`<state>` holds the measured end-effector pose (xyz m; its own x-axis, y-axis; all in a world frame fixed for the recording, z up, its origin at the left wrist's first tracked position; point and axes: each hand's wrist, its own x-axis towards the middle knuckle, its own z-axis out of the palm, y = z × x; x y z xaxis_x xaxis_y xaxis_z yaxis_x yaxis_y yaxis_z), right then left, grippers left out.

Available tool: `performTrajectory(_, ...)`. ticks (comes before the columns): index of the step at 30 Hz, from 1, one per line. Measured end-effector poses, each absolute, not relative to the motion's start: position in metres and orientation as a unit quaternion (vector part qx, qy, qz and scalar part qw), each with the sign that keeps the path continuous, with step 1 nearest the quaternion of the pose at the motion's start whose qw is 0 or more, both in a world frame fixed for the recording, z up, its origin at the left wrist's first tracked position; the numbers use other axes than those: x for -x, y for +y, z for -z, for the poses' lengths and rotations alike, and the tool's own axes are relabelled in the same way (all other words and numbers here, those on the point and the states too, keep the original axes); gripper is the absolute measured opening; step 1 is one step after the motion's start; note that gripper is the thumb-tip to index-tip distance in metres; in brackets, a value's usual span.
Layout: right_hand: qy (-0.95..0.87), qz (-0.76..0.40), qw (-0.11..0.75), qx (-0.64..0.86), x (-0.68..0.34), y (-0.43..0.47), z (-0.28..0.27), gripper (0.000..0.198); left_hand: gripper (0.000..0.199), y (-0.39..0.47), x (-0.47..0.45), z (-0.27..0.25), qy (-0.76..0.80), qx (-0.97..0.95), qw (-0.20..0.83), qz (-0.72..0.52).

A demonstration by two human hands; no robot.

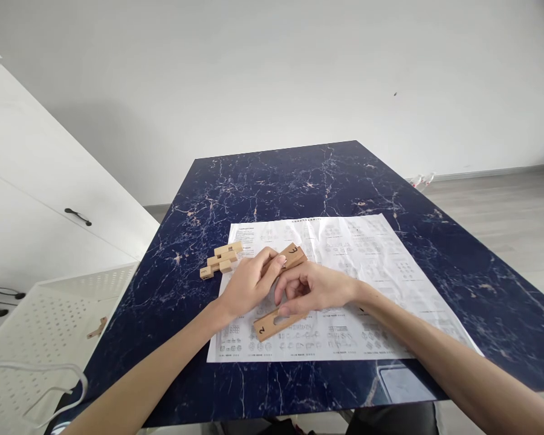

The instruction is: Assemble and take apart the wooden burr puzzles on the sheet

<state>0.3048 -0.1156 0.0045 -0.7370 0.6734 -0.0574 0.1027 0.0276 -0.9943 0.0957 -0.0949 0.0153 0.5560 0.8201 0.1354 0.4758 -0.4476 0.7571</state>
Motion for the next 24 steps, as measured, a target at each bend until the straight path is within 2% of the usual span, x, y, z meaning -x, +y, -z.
performTrajectory(5, -0.603, -0.755, 0.199, 0.163, -0.323, -0.106, 0.002, 0.035, 0.045, -0.095, -0.091, -0.006, 0.392, -0.860, 0.246, -0.217)
performTrajectory(7, -0.568, -0.784, 0.227, 0.104, -0.333, -0.100, 0.005, 0.036, 0.046, -0.095, -0.090, -0.003, 0.383, -0.880, 0.205, -0.194)
performTrajectory(9, -0.537, -0.784, 0.299, 0.086, -0.341, -0.095, 0.007, 0.034, 0.046, -0.096, -0.089, -0.002, 0.375, -0.891, 0.177, -0.183)
performTrajectory(12, -0.486, -0.754, 0.418, 0.144, -0.346, -0.092, 0.008, 0.030, 0.040, -0.097, -0.090, -0.002, 0.365, -0.896, 0.150, -0.202)
performTrajectory(15, -0.441, -0.723, 0.491, 0.206, -0.344, -0.091, 0.009, 0.029, 0.035, -0.097, -0.090, -0.003, 0.346, -0.900, 0.127, -0.231)
performTrajectory(18, -0.423, -0.715, 0.505, 0.233, -0.339, -0.091, 0.010, 0.029, 0.037, -0.097, -0.092, -0.004, 0.331, -0.908, 0.101, -0.237)
performTrajectory(24, -0.467, -0.678, 0.475, 0.312, -0.336, -0.096, 0.001, 0.035, 0.037, -0.097, -0.092, -0.004, 0.327, -0.915, 0.066, -0.228)
